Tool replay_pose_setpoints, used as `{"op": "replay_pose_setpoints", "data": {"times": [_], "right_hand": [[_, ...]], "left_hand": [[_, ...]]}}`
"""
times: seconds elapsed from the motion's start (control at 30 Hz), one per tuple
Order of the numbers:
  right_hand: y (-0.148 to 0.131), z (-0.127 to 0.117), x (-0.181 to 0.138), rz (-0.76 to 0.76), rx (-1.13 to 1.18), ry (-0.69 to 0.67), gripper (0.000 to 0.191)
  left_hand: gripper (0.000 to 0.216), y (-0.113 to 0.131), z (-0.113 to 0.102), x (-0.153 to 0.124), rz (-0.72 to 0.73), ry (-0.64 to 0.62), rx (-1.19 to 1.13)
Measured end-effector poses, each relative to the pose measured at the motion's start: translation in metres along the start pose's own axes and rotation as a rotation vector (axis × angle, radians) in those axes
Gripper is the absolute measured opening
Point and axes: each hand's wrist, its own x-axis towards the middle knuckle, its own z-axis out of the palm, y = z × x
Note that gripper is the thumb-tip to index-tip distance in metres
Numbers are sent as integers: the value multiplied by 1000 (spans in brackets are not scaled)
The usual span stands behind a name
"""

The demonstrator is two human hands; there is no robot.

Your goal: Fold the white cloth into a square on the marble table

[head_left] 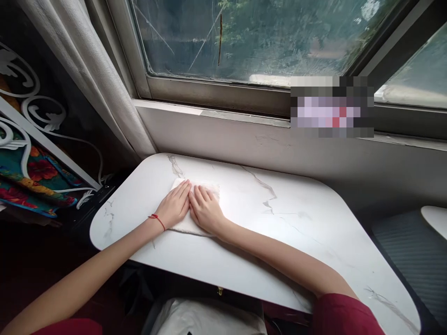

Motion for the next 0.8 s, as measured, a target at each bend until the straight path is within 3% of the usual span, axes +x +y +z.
{"op": "replay_pose_setpoints", "data": {"times": [0.33,0.5,0.63,0.8], "right_hand": [[-67,10,7,-247,176,-46,68],[-100,23,31,-380,162,-58,72],[-123,40,57,-347,135,-37,72],[-123,58,92,-300,158,-51,70]], "left_hand": [[57,-11,-29,-93,-195,103,180],[60,-35,-42,-133,-271,134,250],[60,-70,-49,-141,-281,111,256],[62,-109,-50,-118,-298,33,243]]}}
